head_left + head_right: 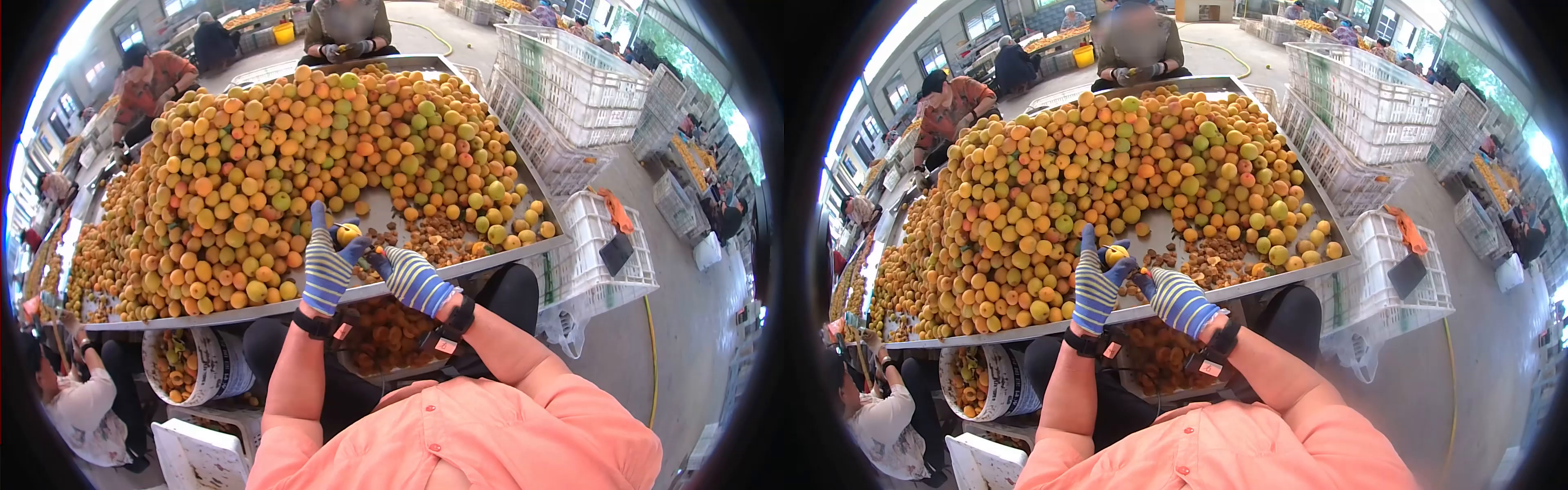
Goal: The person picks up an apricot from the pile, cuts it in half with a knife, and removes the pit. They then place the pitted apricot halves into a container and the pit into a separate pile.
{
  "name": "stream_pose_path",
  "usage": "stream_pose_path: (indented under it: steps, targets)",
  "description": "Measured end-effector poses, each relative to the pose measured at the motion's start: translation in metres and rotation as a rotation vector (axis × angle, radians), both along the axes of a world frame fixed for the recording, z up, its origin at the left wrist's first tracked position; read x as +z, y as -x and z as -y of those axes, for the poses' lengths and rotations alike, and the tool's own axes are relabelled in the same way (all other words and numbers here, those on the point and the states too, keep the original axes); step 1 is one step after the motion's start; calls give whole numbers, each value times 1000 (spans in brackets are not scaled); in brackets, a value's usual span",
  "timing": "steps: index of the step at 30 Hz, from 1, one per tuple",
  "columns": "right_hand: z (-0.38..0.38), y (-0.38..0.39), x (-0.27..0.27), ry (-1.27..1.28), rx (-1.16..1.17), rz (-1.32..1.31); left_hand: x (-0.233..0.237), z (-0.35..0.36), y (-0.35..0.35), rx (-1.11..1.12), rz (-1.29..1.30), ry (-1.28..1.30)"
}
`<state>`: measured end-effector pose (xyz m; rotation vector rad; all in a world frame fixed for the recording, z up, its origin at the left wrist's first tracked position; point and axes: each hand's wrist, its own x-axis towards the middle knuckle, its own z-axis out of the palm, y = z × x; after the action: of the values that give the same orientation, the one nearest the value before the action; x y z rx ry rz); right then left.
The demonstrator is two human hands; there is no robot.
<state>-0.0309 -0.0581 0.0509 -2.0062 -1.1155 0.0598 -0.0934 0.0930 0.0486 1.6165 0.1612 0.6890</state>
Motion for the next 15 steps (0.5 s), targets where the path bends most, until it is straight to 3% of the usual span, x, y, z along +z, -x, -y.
stream_pose_path:
  steps: [2,5,6,9,14,15]
  targets:
    - [-4,-7,-28,-143,83,87,0,1,-1,-24,-18,156]
    - [2,5,20,69,138,-907,-7,3,-5,-52,-45,274]
    - [4,15,33,-71,92,-1198,-8,2,-7,-81,-40,334]
    - [11,15,33,-129,128,-1387,-13,4,-7,-147,15,403]
    - [9,12,8,-492,-16,-791,-6,12,-13,-128,90,453]
    - [11,4,-1,-448,-128,-876,-3,14,-12,-101,97,489]
